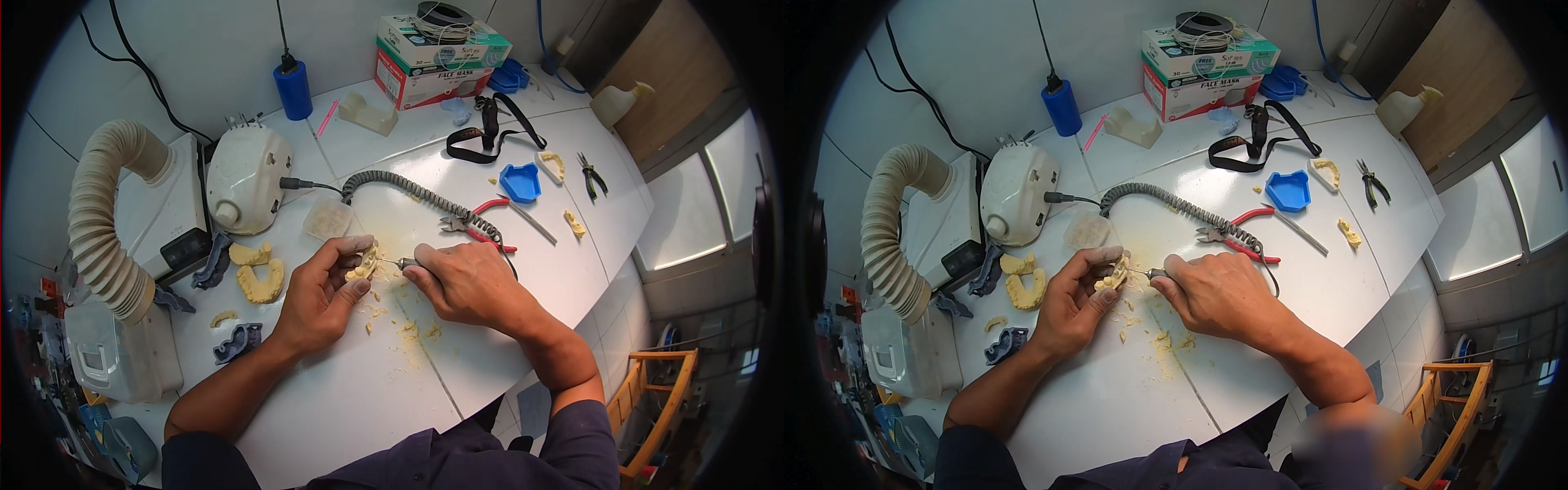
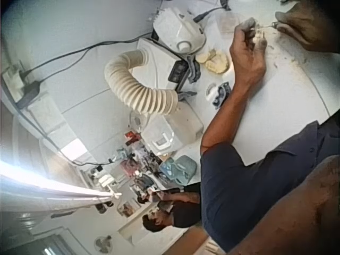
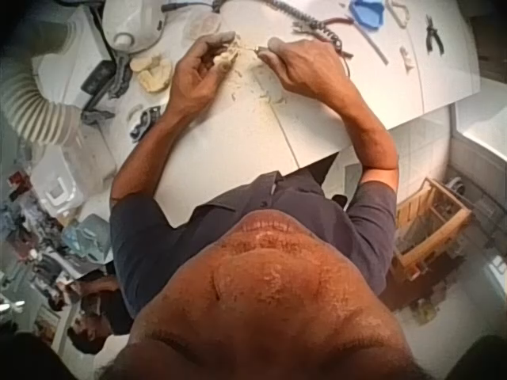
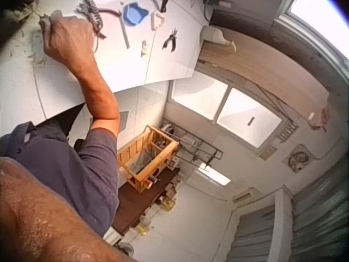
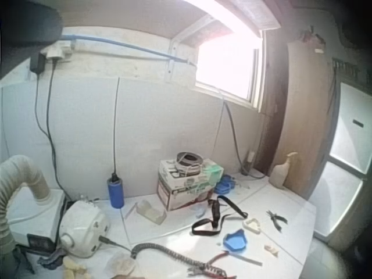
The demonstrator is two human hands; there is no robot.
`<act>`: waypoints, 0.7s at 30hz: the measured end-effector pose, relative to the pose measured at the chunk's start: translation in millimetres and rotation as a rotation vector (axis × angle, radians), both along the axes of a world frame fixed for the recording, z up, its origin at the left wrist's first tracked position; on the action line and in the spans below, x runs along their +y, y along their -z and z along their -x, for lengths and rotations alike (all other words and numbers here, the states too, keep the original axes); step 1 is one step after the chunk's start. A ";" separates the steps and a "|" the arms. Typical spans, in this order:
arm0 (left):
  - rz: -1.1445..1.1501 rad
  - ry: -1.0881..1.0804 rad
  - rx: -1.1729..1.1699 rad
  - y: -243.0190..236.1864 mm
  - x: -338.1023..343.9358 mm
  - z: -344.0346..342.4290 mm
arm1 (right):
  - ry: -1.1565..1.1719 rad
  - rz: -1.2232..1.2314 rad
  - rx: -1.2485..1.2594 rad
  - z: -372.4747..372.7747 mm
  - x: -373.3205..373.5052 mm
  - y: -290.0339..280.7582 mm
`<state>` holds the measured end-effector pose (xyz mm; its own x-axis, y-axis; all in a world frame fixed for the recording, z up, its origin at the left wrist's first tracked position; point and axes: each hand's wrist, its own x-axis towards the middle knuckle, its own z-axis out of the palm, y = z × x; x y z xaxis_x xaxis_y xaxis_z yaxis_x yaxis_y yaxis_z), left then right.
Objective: Trimming or carving a dental plaster model using a dental drill handpiece.
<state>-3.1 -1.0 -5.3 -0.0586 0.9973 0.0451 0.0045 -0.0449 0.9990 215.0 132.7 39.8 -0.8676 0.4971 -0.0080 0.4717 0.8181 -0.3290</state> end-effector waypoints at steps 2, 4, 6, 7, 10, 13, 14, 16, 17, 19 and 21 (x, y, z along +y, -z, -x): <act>0.003 -0.001 -0.002 -0.6 -0.1 -0.3 | -0.001 0.006 -0.001 -0.1 0.1 -0.6; 0.006 -0.001 -0.004 -0.7 0.0 -0.8 | -0.004 0.005 0.005 -0.2 0.6 -0.1; -0.001 -0.008 -0.010 -0.6 0.0 -1.1 | -0.007 0.003 0.010 -0.3 0.4 0.6; -0.001 -0.008 -0.010 -0.5 0.1 -1.1 | -0.002 -0.002 0.014 -0.2 -0.1 0.9; -0.005 -0.004 -0.011 -0.2 0.3 -1.0 | 0.002 -0.005 0.011 -0.1 0.1 1.0; -0.001 0.000 -0.006 -0.3 0.5 -0.9 | 0.002 -0.005 0.004 -0.2 0.6 0.5; -0.012 -0.005 -0.009 0.6 0.3 -0.9 | 0.001 -0.007 0.004 -0.1 0.5 0.3; -0.024 -0.009 -0.012 1.1 0.0 -1.3 | 0.001 0.003 0.001 -0.4 1.3 0.4; -0.020 -0.024 -0.011 1.0 0.0 -1.8 | 0.000 0.012 -0.002 -0.6 1.7 0.5; -0.017 -0.039 -0.009 1.6 -0.2 -1.5 | -0.004 0.020 -0.010 -0.6 2.0 -0.5; -0.001 -0.054 0.045 3.4 -0.4 0.1 | -0.010 0.028 -0.018 -0.1 2.2 -2.7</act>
<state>-3.2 -1.4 -8.8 -0.1106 0.9926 0.0496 0.0514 -0.0441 0.9977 215.1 134.9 42.5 -0.8722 0.4877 -0.0371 0.4694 0.8134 -0.3437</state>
